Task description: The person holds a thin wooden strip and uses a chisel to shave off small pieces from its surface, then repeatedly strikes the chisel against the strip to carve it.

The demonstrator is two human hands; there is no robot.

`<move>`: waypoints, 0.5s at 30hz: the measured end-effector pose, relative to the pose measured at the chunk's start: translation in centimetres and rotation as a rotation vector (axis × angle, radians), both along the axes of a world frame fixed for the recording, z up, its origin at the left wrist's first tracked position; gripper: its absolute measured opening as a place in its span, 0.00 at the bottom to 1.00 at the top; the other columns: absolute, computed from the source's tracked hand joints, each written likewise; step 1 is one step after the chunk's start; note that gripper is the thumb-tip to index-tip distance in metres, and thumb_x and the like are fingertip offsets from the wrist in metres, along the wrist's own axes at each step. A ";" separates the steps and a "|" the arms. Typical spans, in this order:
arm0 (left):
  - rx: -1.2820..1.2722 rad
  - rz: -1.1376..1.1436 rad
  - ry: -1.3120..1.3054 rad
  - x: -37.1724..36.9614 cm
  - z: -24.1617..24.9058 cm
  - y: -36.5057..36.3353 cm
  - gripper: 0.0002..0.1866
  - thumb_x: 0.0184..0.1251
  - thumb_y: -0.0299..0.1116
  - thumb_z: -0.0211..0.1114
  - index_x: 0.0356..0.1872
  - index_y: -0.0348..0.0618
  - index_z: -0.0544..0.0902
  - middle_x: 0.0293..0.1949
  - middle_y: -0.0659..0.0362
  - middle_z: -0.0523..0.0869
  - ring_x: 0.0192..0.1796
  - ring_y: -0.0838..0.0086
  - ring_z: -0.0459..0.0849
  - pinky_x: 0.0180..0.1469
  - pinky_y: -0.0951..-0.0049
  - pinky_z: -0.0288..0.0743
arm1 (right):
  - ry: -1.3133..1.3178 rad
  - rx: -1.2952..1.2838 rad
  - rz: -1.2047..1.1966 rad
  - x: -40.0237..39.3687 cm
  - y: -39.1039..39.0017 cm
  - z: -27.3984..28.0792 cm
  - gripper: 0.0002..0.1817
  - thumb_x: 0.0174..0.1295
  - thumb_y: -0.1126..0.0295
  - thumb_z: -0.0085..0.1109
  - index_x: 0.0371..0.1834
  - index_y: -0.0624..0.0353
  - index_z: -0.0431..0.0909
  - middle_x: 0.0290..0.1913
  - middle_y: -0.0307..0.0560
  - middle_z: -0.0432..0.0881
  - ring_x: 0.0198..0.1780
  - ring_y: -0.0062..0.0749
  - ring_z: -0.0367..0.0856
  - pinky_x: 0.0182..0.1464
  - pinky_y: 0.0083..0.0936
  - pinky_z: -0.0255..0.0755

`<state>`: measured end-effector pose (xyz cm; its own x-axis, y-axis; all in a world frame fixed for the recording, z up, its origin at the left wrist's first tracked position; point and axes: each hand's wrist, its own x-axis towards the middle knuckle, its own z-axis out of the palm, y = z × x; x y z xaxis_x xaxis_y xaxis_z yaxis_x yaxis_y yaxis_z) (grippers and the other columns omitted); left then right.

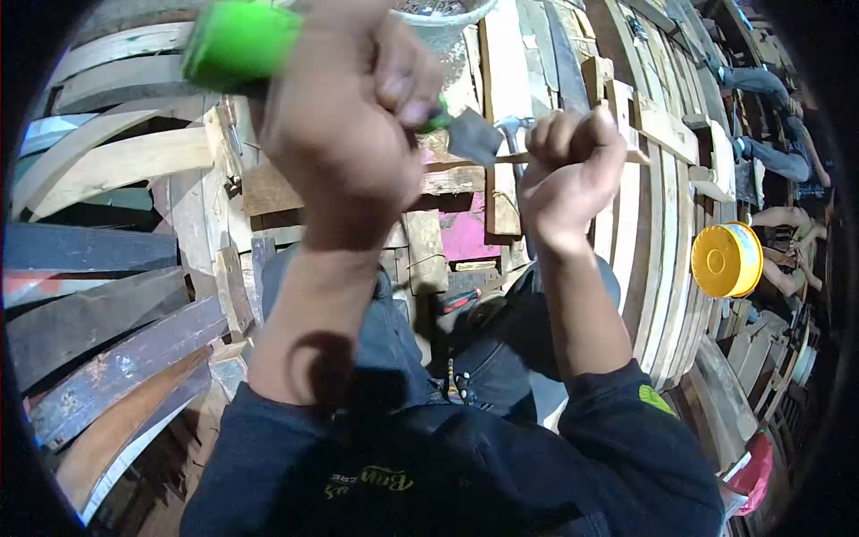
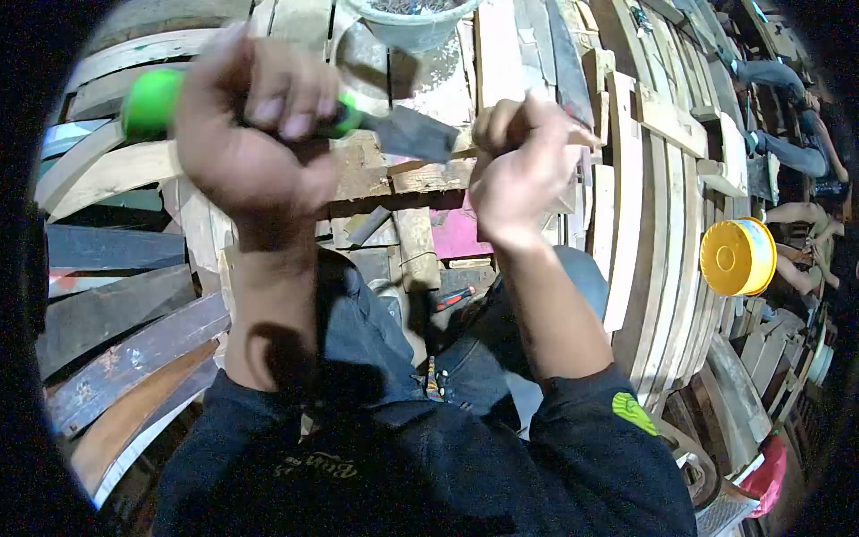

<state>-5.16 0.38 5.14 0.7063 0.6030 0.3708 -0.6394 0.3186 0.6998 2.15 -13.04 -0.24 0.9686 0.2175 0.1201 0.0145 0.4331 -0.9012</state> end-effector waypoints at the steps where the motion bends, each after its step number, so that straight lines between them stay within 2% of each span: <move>1: 0.000 0.020 -0.039 -0.6 1.0 0.6 0.19 0.71 0.39 0.46 0.16 0.52 0.62 0.14 0.69 0.57 0.16 0.80 0.58 0.27 0.75 0.58 | -0.083 -0.071 0.012 -0.5 -0.2 0.1 0.22 0.69 0.58 0.39 0.17 0.51 0.50 0.15 0.36 0.48 0.20 0.25 0.47 0.26 0.27 0.47; 2: -0.030 0.045 -0.012 -1.5 1.8 0.8 0.19 0.71 0.39 0.46 0.16 0.52 0.63 0.14 0.69 0.58 0.16 0.81 0.58 0.27 0.75 0.58 | -0.043 0.014 0.045 -0.4 -0.1 -0.1 0.22 0.69 0.59 0.39 0.17 0.51 0.50 0.15 0.36 0.47 0.20 0.26 0.47 0.26 0.27 0.47; 4: 0.028 -0.020 -0.084 -1.1 1.6 0.2 0.19 0.71 0.38 0.46 0.16 0.51 0.64 0.14 0.69 0.58 0.16 0.80 0.58 0.26 0.75 0.59 | -0.091 -0.066 -0.104 -1.0 0.4 -0.5 0.22 0.69 0.59 0.39 0.16 0.51 0.49 0.14 0.36 0.46 0.19 0.25 0.46 0.26 0.27 0.47; 5: 0.026 -0.024 -0.061 -0.7 1.1 -0.8 0.18 0.71 0.38 0.46 0.17 0.50 0.64 0.14 0.68 0.58 0.16 0.80 0.58 0.26 0.75 0.59 | -0.091 -0.065 -0.102 -0.9 0.3 -0.2 0.22 0.69 0.59 0.39 0.16 0.51 0.49 0.14 0.36 0.46 0.19 0.25 0.46 0.26 0.27 0.47; 6: 0.024 -0.025 -0.041 -0.1 0.7 -2.0 0.18 0.71 0.38 0.46 0.18 0.50 0.64 0.15 0.67 0.58 0.16 0.80 0.59 0.26 0.76 0.59 | -0.015 -0.004 -0.074 -0.5 0.0 0.3 0.22 0.68 0.59 0.39 0.15 0.51 0.49 0.14 0.36 0.46 0.19 0.25 0.45 0.25 0.27 0.47; 7: 0.010 0.069 0.048 -0.3 1.2 -3.0 0.18 0.71 0.38 0.45 0.18 0.48 0.65 0.15 0.66 0.58 0.17 0.79 0.59 0.25 0.75 0.60 | 0.059 0.057 -0.041 -0.3 0.0 0.7 0.23 0.68 0.59 0.40 0.15 0.51 0.49 0.14 0.36 0.46 0.19 0.25 0.45 0.25 0.27 0.47; 8: 0.068 0.100 -0.031 -0.2 0.5 -3.1 0.18 0.71 0.38 0.45 0.18 0.49 0.65 0.15 0.67 0.57 0.17 0.79 0.59 0.26 0.76 0.60 | 0.111 0.078 -0.057 -0.5 0.2 0.9 0.23 0.67 0.59 0.40 0.14 0.51 0.49 0.13 0.36 0.46 0.19 0.24 0.44 0.25 0.27 0.46; 10: 0.025 -0.023 -0.033 -0.8 0.9 -1.1 0.18 0.72 0.38 0.44 0.17 0.49 0.64 0.15 0.67 0.58 0.17 0.79 0.59 0.27 0.76 0.60 | -0.046 -0.005 -0.086 -1.4 0.5 0.1 0.23 0.67 0.59 0.40 0.15 0.51 0.50 0.14 0.36 0.46 0.19 0.25 0.45 0.25 0.27 0.45; 11: -0.011 0.007 -0.063 -1.6 1.6 -0.7 0.19 0.72 0.38 0.44 0.17 0.50 0.63 0.15 0.68 0.58 0.16 0.80 0.59 0.27 0.77 0.58 | -0.052 -0.025 -0.021 -1.6 0.4 0.3 0.22 0.68 0.59 0.40 0.16 0.51 0.51 0.14 0.36 0.46 0.20 0.25 0.45 0.26 0.27 0.45; 14: -0.005 -0.031 -0.105 -3.1 3.3 0.5 0.19 0.71 0.38 0.45 0.17 0.50 0.63 0.14 0.67 0.57 0.15 0.79 0.59 0.26 0.76 0.59 | -0.099 -0.038 -0.032 -1.7 0.9 -0.2 0.22 0.69 0.59 0.39 0.16 0.51 0.51 0.14 0.36 0.45 0.20 0.25 0.45 0.26 0.27 0.46; 15: 0.036 -0.009 -0.090 -2.3 2.4 -0.4 0.18 0.71 0.37 0.45 0.18 0.49 0.63 0.14 0.67 0.58 0.15 0.79 0.59 0.25 0.76 0.59 | -0.116 -0.039 -0.061 -1.9 1.2 -0.5 0.22 0.70 0.59 0.39 0.16 0.51 0.51 0.14 0.37 0.46 0.20 0.25 0.45 0.26 0.27 0.46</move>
